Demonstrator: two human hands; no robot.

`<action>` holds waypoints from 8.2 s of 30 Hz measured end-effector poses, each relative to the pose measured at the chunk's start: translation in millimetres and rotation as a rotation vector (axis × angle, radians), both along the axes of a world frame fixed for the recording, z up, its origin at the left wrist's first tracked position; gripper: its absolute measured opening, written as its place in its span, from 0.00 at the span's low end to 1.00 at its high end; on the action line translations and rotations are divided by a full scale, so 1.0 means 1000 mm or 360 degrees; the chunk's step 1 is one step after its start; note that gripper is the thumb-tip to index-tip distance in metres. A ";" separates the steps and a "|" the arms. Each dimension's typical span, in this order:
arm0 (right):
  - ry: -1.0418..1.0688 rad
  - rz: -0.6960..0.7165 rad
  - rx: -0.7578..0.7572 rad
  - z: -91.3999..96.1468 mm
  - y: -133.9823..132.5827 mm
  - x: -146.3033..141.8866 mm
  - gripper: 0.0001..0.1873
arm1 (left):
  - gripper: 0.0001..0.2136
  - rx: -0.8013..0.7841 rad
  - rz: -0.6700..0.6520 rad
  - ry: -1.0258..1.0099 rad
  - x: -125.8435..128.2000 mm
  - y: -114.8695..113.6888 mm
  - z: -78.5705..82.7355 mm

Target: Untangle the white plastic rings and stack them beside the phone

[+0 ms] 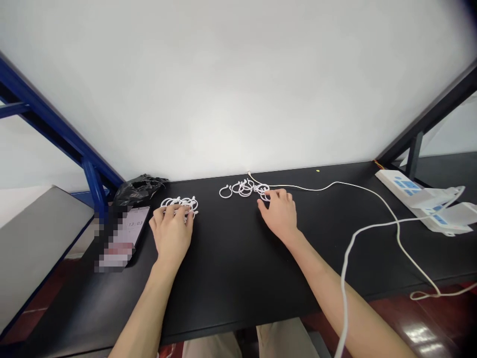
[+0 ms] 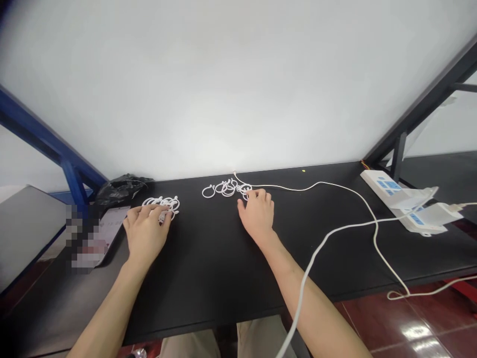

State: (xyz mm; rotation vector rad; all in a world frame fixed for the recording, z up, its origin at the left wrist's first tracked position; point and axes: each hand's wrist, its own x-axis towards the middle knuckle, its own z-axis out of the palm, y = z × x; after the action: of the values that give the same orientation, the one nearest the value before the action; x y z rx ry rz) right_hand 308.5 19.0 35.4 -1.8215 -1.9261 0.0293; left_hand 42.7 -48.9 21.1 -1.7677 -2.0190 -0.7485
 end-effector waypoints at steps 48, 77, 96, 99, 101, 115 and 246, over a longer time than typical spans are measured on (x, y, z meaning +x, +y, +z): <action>0.0729 0.1327 0.0027 -0.007 -0.038 -0.040 0.09 | 0.08 -0.0369 -0.1007 -0.0987 0.036 -0.001 0.006; -0.0011 0.0853 0.0015 -0.014 -0.022 -0.036 0.04 | 0.10 -0.0412 -0.0784 -0.0786 0.028 0.002 -0.006; 0.0083 0.0835 0.0002 -0.012 -0.024 -0.037 0.10 | 0.13 -0.0266 -0.0675 -0.0049 0.029 0.003 -0.012; 0.0212 0.0886 0.0002 -0.011 -0.026 -0.038 0.17 | 0.12 -0.0334 -0.0720 -0.0086 0.030 0.003 -0.014; 0.0256 0.0904 -0.0010 -0.010 -0.026 -0.038 0.20 | 0.12 -0.0359 -0.0733 -0.0093 0.030 0.003 -0.014; -0.0028 0.0856 0.0017 -0.017 -0.014 -0.037 0.10 | 0.11 -0.0364 -0.0680 -0.0112 0.033 0.002 -0.010; 0.1412 0.1092 -0.0454 0.011 -0.029 -0.032 0.08 | 0.12 -0.0516 -0.1019 -0.1138 0.035 0.000 0.012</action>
State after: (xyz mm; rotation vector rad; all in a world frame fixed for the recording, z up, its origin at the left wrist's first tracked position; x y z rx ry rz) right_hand 276.5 -9.9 46.2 -0.9028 -1.7737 1.1663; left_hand 78.1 -49.3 32.7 -2.6826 -2.0410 -1.4856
